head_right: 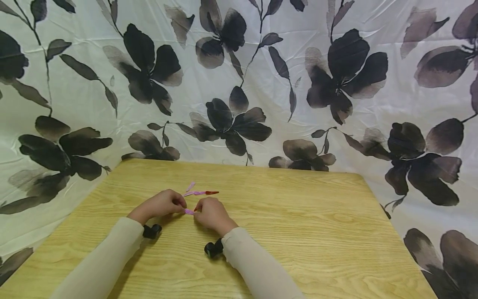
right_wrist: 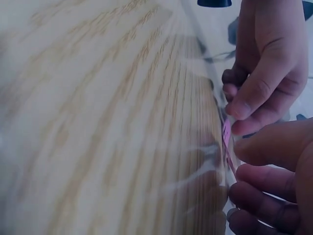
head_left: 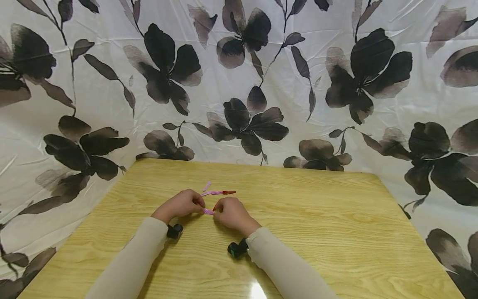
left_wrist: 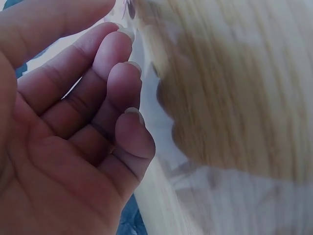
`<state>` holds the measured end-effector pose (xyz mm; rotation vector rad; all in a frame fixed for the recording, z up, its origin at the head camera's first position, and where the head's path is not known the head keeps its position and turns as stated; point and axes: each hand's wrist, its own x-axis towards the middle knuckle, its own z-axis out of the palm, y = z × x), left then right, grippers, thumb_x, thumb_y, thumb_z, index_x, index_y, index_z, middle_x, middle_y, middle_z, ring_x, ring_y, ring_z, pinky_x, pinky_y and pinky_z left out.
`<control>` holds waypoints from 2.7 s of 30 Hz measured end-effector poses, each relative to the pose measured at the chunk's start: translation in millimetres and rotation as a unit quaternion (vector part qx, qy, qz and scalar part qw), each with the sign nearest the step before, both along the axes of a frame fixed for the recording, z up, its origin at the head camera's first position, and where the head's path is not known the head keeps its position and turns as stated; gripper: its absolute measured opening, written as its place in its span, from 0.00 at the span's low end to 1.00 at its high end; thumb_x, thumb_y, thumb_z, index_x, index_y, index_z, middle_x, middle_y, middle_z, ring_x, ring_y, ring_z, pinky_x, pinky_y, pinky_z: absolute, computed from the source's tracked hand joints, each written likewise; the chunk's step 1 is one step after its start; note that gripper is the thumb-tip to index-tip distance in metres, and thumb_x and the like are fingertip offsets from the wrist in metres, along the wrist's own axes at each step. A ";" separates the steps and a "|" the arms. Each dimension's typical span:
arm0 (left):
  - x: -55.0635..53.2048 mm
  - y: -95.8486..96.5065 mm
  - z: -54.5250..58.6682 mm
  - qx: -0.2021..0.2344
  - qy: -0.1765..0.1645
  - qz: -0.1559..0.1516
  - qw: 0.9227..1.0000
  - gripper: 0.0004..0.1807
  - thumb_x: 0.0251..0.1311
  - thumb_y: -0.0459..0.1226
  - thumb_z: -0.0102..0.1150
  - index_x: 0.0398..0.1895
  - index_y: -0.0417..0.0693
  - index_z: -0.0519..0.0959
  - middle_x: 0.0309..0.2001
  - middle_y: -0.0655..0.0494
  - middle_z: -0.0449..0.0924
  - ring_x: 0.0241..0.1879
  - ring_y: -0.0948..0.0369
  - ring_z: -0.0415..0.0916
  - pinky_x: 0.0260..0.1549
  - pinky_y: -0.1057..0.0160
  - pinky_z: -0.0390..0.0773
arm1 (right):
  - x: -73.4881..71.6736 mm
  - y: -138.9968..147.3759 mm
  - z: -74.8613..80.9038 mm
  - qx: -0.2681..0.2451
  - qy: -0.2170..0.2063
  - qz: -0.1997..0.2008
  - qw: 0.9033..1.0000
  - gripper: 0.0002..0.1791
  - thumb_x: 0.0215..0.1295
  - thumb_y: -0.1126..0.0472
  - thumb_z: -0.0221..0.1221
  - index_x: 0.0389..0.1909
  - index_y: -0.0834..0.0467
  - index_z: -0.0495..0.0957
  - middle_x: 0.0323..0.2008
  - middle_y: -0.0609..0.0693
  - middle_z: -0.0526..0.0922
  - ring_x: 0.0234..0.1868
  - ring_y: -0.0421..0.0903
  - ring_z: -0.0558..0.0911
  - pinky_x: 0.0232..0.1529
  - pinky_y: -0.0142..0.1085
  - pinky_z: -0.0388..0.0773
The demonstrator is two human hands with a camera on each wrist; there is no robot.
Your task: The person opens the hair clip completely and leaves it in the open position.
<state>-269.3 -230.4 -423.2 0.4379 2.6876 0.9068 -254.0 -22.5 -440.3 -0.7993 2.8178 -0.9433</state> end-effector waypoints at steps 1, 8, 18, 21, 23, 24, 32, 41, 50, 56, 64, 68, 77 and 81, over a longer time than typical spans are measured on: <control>0.4 1.0 0.8 -0.002 -0.001 0.001 1.000 0.04 0.58 0.35 0.64 0.34 0.44 0.84 0.33 0.55 0.82 0.27 0.61 0.70 0.28 0.63 0.72 | 0.1 -0.8 0.2 0.003 -0.001 -0.002 1.000 0.06 0.59 0.59 0.63 0.35 0.55 0.86 0.29 0.44 0.83 0.28 0.37 0.75 0.31 0.29 0.71; -2.6 5.4 -2.4 -0.006 -0.008 0.009 1.000 0.02 0.57 0.35 0.65 0.30 0.46 0.83 0.28 0.56 0.80 0.23 0.61 0.69 0.25 0.64 0.71 | 1.5 -4.0 2.3 0.024 0.006 -0.020 1.000 0.06 0.61 0.57 0.63 0.29 0.54 0.86 0.27 0.43 0.85 0.26 0.37 0.77 0.30 0.29 0.72; -4.2 7.2 -5.4 -0.017 -0.005 0.012 1.000 0.04 0.57 0.37 0.66 0.27 0.47 0.83 0.25 0.58 0.78 0.21 0.62 0.68 0.24 0.64 0.70 | 0.7 -6.5 2.3 0.034 0.018 -0.026 0.999 0.05 0.60 0.59 0.63 0.28 0.54 0.87 0.29 0.43 0.86 0.26 0.36 0.77 0.29 0.27 0.72; -3.0 7.3 -5.1 -0.017 -0.008 0.015 1.000 0.04 0.57 0.37 0.66 0.27 0.47 0.83 0.24 0.58 0.78 0.21 0.62 0.68 0.23 0.64 0.70 | 0.7 -6.4 2.9 0.032 0.020 -0.024 0.999 0.05 0.60 0.61 0.63 0.29 0.54 0.87 0.31 0.44 0.87 0.27 0.36 0.78 0.30 0.28 0.73; -2.3 7.0 -4.8 -0.016 -0.008 0.014 1.000 0.04 0.58 0.37 0.65 0.27 0.47 0.82 0.24 0.58 0.78 0.21 0.62 0.67 0.23 0.64 0.70 | 0.8 -6.4 3.2 0.029 0.019 -0.024 0.999 0.05 0.59 0.61 0.63 0.29 0.54 0.87 0.32 0.44 0.87 0.28 0.36 0.78 0.31 0.28 0.73; -1.8 6.8 -4.4 -0.015 -0.009 0.014 1.000 0.05 0.58 0.37 0.65 0.27 0.47 0.82 0.24 0.58 0.78 0.20 0.62 0.67 0.23 0.64 0.69 | 0.9 -6.3 3.3 0.028 0.018 -0.023 0.999 0.05 0.59 0.61 0.63 0.29 0.54 0.87 0.31 0.44 0.87 0.28 0.36 0.78 0.31 0.28 0.73; 2.0 3.1 -3.2 0.005 -0.012 0.008 1.000 0.07 0.61 0.37 0.62 0.26 0.47 0.83 0.21 0.56 0.75 0.17 0.63 0.64 0.20 0.64 0.67 | 0.6 -4.8 2.3 0.022 0.007 -0.019 1.000 0.05 0.61 0.62 0.62 0.28 0.54 0.86 0.29 0.44 0.86 0.23 0.35 0.74 0.27 0.27 0.71; 6.2 2.6 -2.6 0.024 -0.019 0.019 0.999 0.08 0.63 0.36 0.60 0.28 0.44 0.82 0.20 0.54 0.73 0.16 0.63 0.63 0.19 0.64 0.65 | 0.6 -2.7 2.0 0.010 -0.002 -0.010 1.000 0.07 0.60 0.62 0.61 0.26 0.54 0.86 0.31 0.44 0.86 0.23 0.36 0.72 0.26 0.27 0.69; 6.6 8.0 -2.2 0.038 -0.024 0.032 0.998 0.07 0.64 0.36 0.59 0.30 0.43 0.82 0.22 0.54 0.76 0.18 0.64 0.67 0.21 0.65 0.69 | -5.2 7.2 -2.6 -0.009 0.001 -0.018 1.000 0.08 0.61 0.59 0.61 0.23 0.54 0.84 0.23 0.42 0.82 0.21 0.37 0.71 0.25 0.28 0.68; 7.9 14.8 -0.7 0.052 -0.003 0.033 0.998 0.07 0.63 0.36 0.60 0.30 0.42 0.82 0.24 0.52 0.77 0.20 0.63 0.68 0.21 0.64 0.69 | -9.6 15.6 -4.4 -0.032 0.007 -0.017 0.999 0.06 0.60 0.61 0.61 0.28 0.53 0.86 0.25 0.42 0.83 0.24 0.36 0.73 0.27 0.28 0.70; 8.1 23.4 -0.7 0.061 0.012 0.045 0.997 0.07 0.64 0.38 0.59 0.31 0.45 0.82 0.24 0.54 0.76 0.21 0.62 0.67 0.21 0.64 0.69 | -9.7 25.6 0.4 -0.057 -0.021 -0.027 0.998 0.05 0.63 0.60 0.60 0.30 0.53 0.83 0.26 0.43 0.80 0.26 0.37 0.73 0.29 0.29 0.70; 9.3 30.2 0.0 0.066 0.019 0.057 0.996 0.07 0.65 0.38 0.59 0.31 0.45 0.82 0.25 0.55 0.76 0.22 0.60 0.68 0.22 0.63 0.70 | -11.0 29.9 0.7 -0.064 -0.017 -0.033 0.997 0.04 0.63 0.61 0.60 0.31 0.53 0.83 0.27 0.44 0.80 0.28 0.38 0.74 0.31 0.30 0.71; 8.5 42.3 -1.5 0.071 0.038 0.070 0.994 0.08 0.65 0.39 0.60 0.30 0.47 0.83 0.27 0.53 0.78 0.23 0.60 0.66 0.23 0.63 0.67 | -14.0 41.4 0.0 -0.090 -0.014 -0.049 0.995 0.03 0.63 0.60 0.61 0.33 0.53 0.83 0.28 0.44 0.80 0.30 0.39 0.74 0.33 0.31 0.72; 8.6 46.8 -2.5 0.093 0.030 0.065 0.993 0.07 0.64 0.38 0.60 0.31 0.45 0.83 0.29 0.49 0.81 0.22 0.60 0.66 0.23 0.62 0.68 | -14.8 47.1 -0.9 -0.111 -0.028 -0.058 0.992 0.03 0.64 0.60 0.61 0.33 0.52 0.83 0.29 0.44 0.82 0.30 0.39 0.75 0.35 0.33 0.74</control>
